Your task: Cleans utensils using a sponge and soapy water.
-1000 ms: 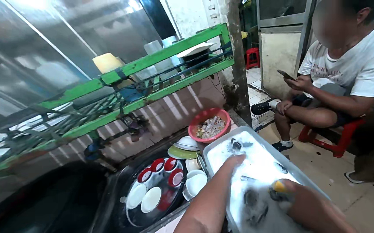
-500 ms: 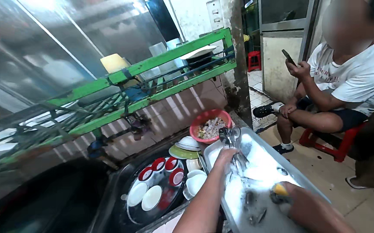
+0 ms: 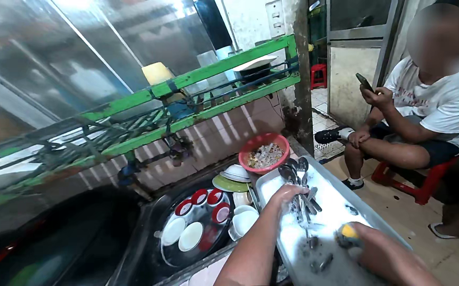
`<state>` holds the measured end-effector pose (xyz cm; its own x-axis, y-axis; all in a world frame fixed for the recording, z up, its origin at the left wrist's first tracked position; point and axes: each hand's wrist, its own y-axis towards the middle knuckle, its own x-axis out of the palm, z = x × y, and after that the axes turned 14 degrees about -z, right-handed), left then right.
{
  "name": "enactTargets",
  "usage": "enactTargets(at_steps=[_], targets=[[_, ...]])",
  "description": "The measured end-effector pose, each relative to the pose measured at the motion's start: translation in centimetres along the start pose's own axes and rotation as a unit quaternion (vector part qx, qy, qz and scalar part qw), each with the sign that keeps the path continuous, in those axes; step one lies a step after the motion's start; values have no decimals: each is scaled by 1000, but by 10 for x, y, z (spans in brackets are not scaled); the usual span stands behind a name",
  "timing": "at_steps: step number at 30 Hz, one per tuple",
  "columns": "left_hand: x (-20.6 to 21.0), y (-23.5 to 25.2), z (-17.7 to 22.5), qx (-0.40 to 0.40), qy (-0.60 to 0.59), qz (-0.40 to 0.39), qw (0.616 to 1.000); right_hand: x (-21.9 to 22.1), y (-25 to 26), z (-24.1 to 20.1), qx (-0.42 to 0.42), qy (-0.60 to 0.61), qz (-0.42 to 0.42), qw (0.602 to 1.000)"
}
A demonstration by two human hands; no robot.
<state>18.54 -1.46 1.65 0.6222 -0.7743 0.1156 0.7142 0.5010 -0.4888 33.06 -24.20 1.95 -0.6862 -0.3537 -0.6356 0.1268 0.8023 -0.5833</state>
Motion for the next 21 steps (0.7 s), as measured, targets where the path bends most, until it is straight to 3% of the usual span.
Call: enactTargets(at_steps=[7,16,21], targets=[[-16,3,3,84,-57,9,995,-5,2,-7,38,-12,-22,999],[-22,-16,70,166,-18,113,980,-4,3,-8,43,-14,-1,999],[-19,-25,85,195,-148,88,966,-2,4,-6,46,-2,6,999]])
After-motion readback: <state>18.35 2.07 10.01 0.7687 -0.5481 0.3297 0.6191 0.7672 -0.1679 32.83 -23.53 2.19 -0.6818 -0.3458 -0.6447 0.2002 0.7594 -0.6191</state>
